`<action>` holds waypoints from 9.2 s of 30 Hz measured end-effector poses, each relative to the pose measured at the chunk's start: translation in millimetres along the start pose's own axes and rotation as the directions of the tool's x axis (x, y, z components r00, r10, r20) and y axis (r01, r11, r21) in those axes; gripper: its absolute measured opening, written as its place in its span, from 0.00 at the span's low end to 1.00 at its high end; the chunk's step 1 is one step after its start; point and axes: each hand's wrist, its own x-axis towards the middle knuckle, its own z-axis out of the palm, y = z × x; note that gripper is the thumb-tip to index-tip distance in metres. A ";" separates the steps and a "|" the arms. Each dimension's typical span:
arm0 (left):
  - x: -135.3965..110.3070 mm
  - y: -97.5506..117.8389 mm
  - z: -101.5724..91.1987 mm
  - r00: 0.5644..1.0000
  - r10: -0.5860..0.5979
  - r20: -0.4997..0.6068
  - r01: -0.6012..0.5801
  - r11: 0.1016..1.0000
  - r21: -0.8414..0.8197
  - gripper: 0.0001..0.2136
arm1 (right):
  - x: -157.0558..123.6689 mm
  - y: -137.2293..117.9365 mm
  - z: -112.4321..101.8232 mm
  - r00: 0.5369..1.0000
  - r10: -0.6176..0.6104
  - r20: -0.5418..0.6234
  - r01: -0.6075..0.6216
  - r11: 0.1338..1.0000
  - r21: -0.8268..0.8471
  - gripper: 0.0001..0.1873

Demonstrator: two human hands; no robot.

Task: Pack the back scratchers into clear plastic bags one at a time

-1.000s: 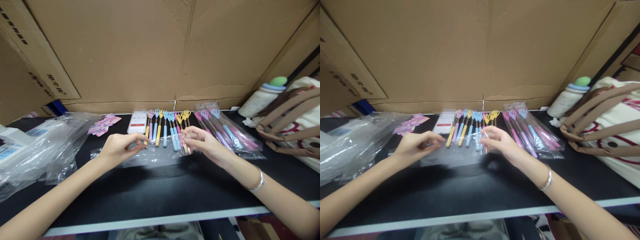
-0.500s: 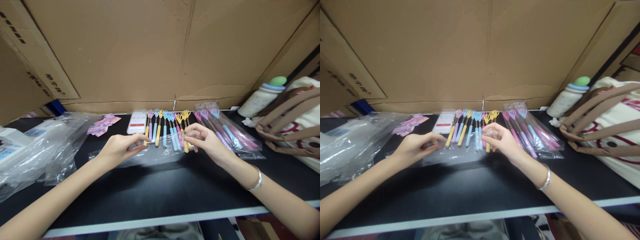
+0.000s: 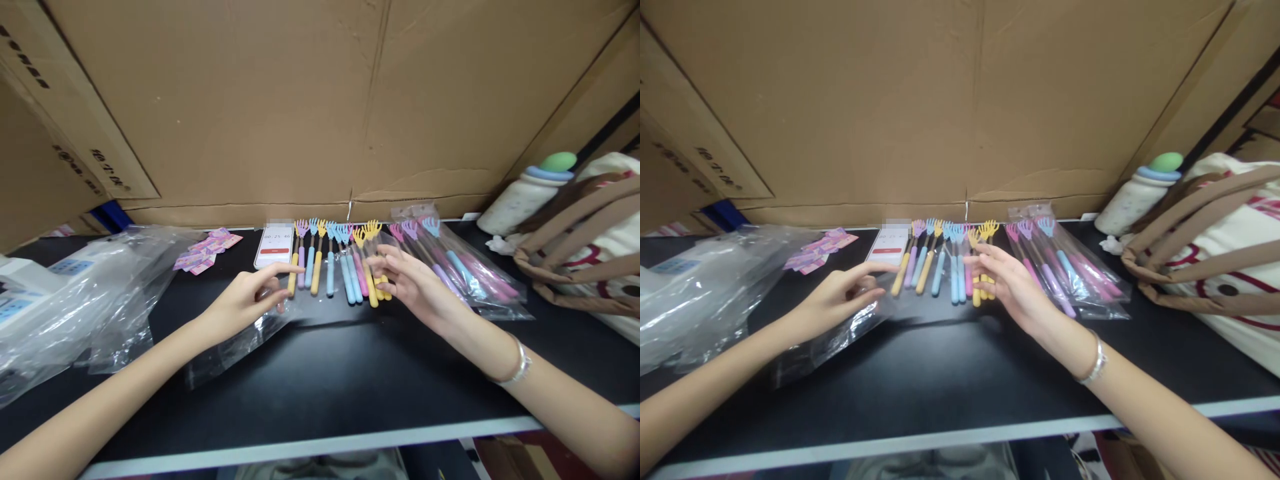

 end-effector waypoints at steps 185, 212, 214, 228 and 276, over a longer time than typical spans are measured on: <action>-2.4 -7.3 0.5 0.752 0.599 -0.274 -0.262 0.654 0.709 0.03 | 16.2 -1.1 -23.6 0.842 -0.437 0.317 0.426 0.178 -0.887 0.06; -3.7 -7.8 29.3 0.882 0.440 0.168 -0.444 0.661 0.605 0.11 | 16.5 6.0 -39.5 0.953 -0.199 0.229 0.151 -0.343 -0.927 0.07; -3.9 -7.5 29.4 0.879 0.445 0.172 -0.451 0.657 0.604 0.11 | 17.1 5.9 -39.4 0.958 -0.187 0.217 0.137 -0.368 -0.920 0.07; -4.6 -6.6 29.7 0.887 0.419 0.192 -0.449 0.692 0.566 0.12 | 18.9 0.5 -36.4 0.995 -0.095 0.030 -0.006 -0.361 -0.933 0.16; -3.2 -6.9 28.8 0.885 0.429 0.182 -0.453 0.699 0.553 0.12 | 10.8 -16.5 -32.8 0.907 -0.414 0.081 0.113 0.053 -0.992 0.14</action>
